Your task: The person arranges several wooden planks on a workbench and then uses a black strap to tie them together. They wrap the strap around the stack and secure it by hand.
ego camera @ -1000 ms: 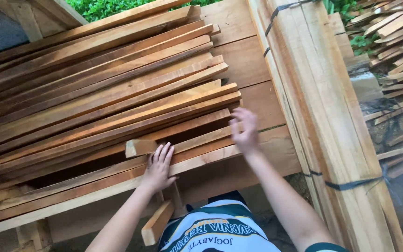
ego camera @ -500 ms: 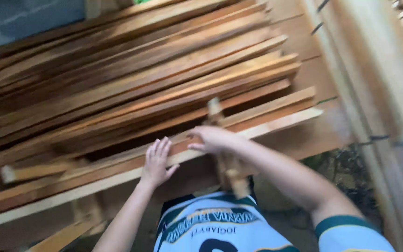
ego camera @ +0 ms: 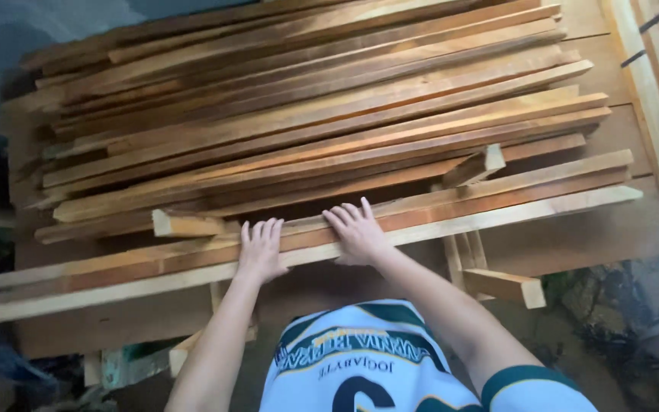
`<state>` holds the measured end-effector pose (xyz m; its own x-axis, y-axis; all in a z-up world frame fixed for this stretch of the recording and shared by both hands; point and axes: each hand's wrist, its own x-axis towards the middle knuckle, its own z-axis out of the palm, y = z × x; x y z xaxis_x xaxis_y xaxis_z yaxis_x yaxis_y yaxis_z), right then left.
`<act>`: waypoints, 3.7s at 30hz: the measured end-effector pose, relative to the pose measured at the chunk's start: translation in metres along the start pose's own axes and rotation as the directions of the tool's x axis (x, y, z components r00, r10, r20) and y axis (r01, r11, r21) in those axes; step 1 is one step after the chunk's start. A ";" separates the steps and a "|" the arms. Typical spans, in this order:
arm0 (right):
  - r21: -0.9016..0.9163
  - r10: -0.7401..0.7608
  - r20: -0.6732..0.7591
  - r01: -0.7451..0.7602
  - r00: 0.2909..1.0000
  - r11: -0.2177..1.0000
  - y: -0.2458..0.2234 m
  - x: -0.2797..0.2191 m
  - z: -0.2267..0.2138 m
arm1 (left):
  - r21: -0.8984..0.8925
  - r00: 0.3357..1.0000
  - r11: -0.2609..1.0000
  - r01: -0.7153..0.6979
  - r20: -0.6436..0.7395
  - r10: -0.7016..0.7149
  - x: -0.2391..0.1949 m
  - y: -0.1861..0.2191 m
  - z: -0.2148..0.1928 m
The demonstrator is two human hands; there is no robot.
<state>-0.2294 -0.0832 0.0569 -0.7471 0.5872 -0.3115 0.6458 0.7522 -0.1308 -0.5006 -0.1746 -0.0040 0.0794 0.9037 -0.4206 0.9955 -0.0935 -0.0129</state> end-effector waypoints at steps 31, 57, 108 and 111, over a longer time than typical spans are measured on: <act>-0.090 -0.245 -0.203 0.231 0.948 0.969 0.004 0.020 -0.003 | 0.184 0.970 0.970 -0.157 -0.157 0.186 -0.001 0.028 0.020; 0.577 -0.330 0.668 -0.183 0.667 0.796 -0.006 0.164 -0.001 | -0.257 0.383 -0.847 -0.465 0.805 -0.454 0.012 0.106 -0.022; 0.359 -0.054 0.618 -0.221 0.785 0.907 -0.329 0.330 -0.010 | 0.233 0.755 -0.754 -0.614 0.451 -0.476 -0.103 -0.127 0.181; 0.381 -0.029 0.752 -0.399 0.658 0.834 -0.344 0.330 -0.084 | 0.250 0.739 -0.740 -0.624 0.495 -0.456 -0.104 -0.136 0.188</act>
<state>-0.7109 -0.1231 0.0780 -0.3917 0.1399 -0.9094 0.8967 0.2795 -0.3432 -0.6541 -0.3343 -0.1295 -0.4208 0.5042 -0.7541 -0.7991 -0.5996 0.0450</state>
